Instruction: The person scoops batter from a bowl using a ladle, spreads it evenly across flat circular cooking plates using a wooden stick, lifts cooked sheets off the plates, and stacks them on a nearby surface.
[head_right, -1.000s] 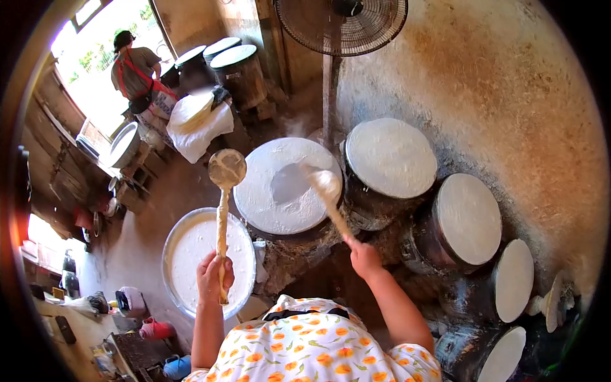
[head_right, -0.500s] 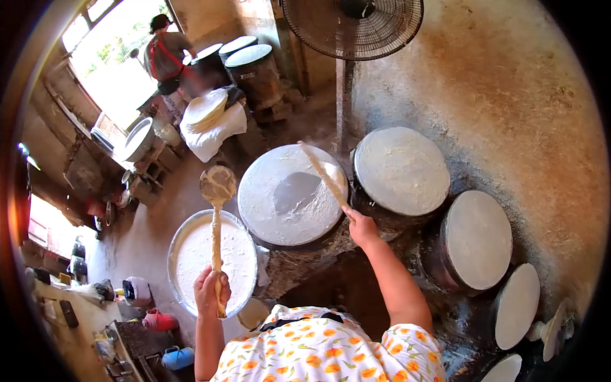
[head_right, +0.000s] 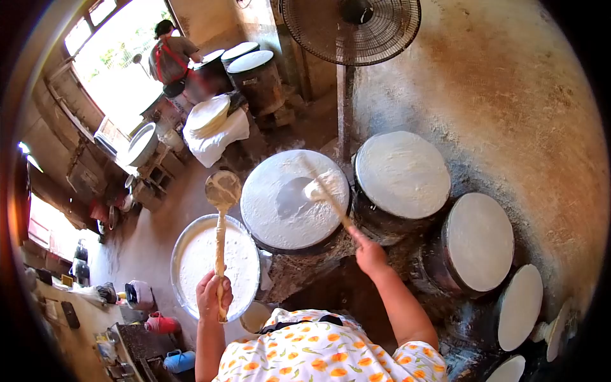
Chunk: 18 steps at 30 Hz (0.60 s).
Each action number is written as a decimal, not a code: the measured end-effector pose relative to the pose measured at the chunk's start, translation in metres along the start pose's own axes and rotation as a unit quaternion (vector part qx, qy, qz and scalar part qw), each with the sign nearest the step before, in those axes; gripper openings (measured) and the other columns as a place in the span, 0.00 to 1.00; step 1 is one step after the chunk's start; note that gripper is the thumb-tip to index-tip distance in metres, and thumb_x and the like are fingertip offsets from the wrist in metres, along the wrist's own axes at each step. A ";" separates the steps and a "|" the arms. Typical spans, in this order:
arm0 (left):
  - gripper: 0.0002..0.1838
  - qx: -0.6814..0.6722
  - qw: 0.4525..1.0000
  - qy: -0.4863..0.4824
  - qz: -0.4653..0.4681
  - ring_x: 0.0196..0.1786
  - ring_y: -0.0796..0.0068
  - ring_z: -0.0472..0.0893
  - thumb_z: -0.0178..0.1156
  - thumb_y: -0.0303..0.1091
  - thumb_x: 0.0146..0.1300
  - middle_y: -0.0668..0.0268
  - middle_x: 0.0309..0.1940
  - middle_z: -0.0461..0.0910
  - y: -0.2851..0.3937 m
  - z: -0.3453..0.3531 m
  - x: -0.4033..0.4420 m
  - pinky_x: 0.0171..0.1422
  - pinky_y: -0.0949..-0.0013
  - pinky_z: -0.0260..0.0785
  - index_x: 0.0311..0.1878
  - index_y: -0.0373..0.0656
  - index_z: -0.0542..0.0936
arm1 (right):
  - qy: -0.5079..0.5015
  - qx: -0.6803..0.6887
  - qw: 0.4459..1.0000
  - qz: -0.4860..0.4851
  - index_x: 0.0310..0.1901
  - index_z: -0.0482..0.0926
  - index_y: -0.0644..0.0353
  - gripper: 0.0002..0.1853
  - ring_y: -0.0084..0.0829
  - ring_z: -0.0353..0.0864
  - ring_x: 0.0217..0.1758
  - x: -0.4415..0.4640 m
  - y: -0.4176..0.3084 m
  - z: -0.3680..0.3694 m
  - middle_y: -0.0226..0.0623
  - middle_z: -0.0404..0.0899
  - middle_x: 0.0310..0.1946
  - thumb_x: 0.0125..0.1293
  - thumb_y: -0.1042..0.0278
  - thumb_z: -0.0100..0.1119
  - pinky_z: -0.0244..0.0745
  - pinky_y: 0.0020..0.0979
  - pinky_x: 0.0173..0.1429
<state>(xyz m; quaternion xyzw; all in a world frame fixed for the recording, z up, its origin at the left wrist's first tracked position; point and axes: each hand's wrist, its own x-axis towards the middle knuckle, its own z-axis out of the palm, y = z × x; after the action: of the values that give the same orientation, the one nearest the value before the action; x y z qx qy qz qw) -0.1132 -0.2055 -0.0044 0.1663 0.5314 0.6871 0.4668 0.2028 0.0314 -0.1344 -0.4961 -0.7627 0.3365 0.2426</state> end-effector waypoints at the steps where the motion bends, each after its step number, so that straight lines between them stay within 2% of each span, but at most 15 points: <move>1: 0.15 -0.001 1.000 0.000 -0.001 0.12 0.80 0.67 0.49 0.30 0.68 0.64 0.23 0.74 -0.001 -0.002 0.000 0.13 0.79 0.58 0.53 0.32 0.72 | 0.023 -0.008 0.999 0.044 0.64 0.68 0.28 0.33 0.54 0.78 0.43 -0.002 -0.005 -0.013 0.50 0.79 0.42 0.59 0.77 0.47 0.74 0.47 0.44; 2: 0.15 -0.003 1.000 0.000 -0.001 0.12 0.80 0.67 0.48 0.30 0.68 0.64 0.23 0.74 -0.002 -0.004 0.000 0.13 0.79 0.58 0.53 0.32 0.72 | 0.052 0.008 0.999 0.001 0.64 0.67 0.31 0.33 0.55 0.78 0.41 -0.002 0.025 -0.002 0.53 0.79 0.40 0.59 0.77 0.46 0.74 0.48 0.43; 3: 0.15 -0.005 1.000 -0.001 -0.003 0.12 0.80 0.67 0.48 0.30 0.68 0.64 0.23 0.74 -0.003 -0.005 0.001 0.13 0.79 0.58 0.53 0.32 0.72 | 0.052 0.006 0.999 0.001 0.64 0.67 0.31 0.33 0.55 0.78 0.41 -0.012 0.018 -0.002 0.53 0.79 0.40 0.59 0.77 0.46 0.74 0.48 0.43; 5: 0.15 0.002 1.000 -0.012 -0.011 0.12 0.80 0.67 0.48 0.30 0.69 0.64 0.23 0.74 -0.004 -0.006 0.002 0.13 0.79 0.59 0.53 0.32 0.72 | -0.079 -0.058 0.990 0.103 0.65 0.67 0.31 0.34 0.57 0.78 0.38 -0.035 -0.013 0.002 0.57 0.78 0.36 0.58 0.78 0.45 0.73 0.50 0.42; 6: 0.15 -0.002 1.000 -0.014 -0.010 0.12 0.80 0.67 0.48 0.30 0.69 0.64 0.23 0.74 -0.006 -0.006 0.004 0.13 0.79 0.59 0.53 0.32 0.72 | -0.071 -0.066 0.994 0.045 0.65 0.66 0.30 0.35 0.58 0.77 0.35 -0.047 -0.016 0.011 0.60 0.77 0.32 0.58 0.79 0.44 0.73 0.50 0.40; 9: 0.14 -0.013 1.000 -0.023 -0.016 0.12 0.80 0.67 0.48 0.30 0.69 0.64 0.23 0.74 -0.011 -0.007 0.007 0.13 0.79 0.59 0.52 0.33 0.73 | -0.069 -0.016 0.996 -0.060 0.64 0.67 0.29 0.35 0.56 0.78 0.35 -0.064 -0.014 0.027 0.57 0.78 0.32 0.57 0.78 0.46 0.74 0.50 0.40; 10: 0.13 -0.011 0.999 -0.026 -0.022 0.12 0.80 0.67 0.48 0.31 0.69 0.64 0.23 0.74 -0.011 -0.005 0.008 0.13 0.79 0.59 0.50 0.33 0.73 | -0.034 -0.009 0.993 -0.114 0.64 0.68 0.28 0.35 0.54 0.79 0.36 -0.056 -0.011 0.026 0.54 0.79 0.34 0.57 0.78 0.47 0.74 0.49 0.41; 11: 0.11 -0.009 0.999 -0.028 -0.028 0.12 0.80 0.67 0.48 0.31 0.69 0.64 0.23 0.74 -0.011 -0.004 0.008 0.13 0.78 0.59 0.48 0.34 0.73 | -0.040 -0.046 0.994 -0.095 0.64 0.68 0.33 0.34 0.55 0.78 0.39 -0.044 -0.008 0.019 0.53 0.79 0.39 0.57 0.79 0.46 0.75 0.47 0.44; 13: 0.10 0.001 0.999 -0.030 -0.030 0.12 0.80 0.67 0.48 0.31 0.69 0.65 0.23 0.74 -0.011 -0.003 0.009 0.13 0.78 0.59 0.47 0.34 0.73 | 0.055 0.001 0.995 -0.079 0.64 0.68 0.38 0.32 0.55 0.77 0.44 -0.012 -0.015 0.008 0.54 0.78 0.45 0.58 0.80 0.46 0.75 0.46 0.47; 15: 0.09 0.011 0.999 -0.032 -0.032 0.12 0.80 0.67 0.48 0.31 0.68 0.65 0.22 0.73 -0.011 0.000 0.010 0.13 0.78 0.59 0.45 0.35 0.73 | 0.053 0.028 0.998 -0.024 0.63 0.69 0.43 0.30 0.55 0.76 0.49 0.016 -0.007 0.003 0.53 0.76 0.49 0.59 0.80 0.44 0.74 0.45 0.50; 17: 0.08 0.022 0.999 -0.028 -0.041 0.11 0.80 0.67 0.48 0.31 0.68 0.65 0.21 0.73 -0.007 0.005 0.011 0.13 0.77 0.59 0.41 0.36 0.73 | 0.040 0.055 0.997 -0.023 0.63 0.70 0.41 0.29 0.54 0.75 0.51 0.015 -0.007 0.009 0.50 0.75 0.51 0.60 0.80 0.43 0.73 0.44 0.53; 18: 0.08 0.023 0.998 -0.030 -0.040 0.11 0.80 0.67 0.48 0.31 0.68 0.65 0.21 0.73 -0.006 0.005 0.013 0.13 0.77 0.59 0.41 0.36 0.73 | -0.013 0.051 0.998 -0.021 0.62 0.71 0.40 0.29 0.53 0.75 0.52 0.003 -0.015 0.011 0.48 0.75 0.52 0.60 0.80 0.43 0.73 0.43 0.54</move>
<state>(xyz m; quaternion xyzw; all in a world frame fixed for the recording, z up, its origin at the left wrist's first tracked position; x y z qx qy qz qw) -0.1131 -0.1923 -0.0113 0.1761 0.5387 0.6502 0.5060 0.1848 0.0274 -0.1299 -0.4625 -0.7581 0.3756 0.2650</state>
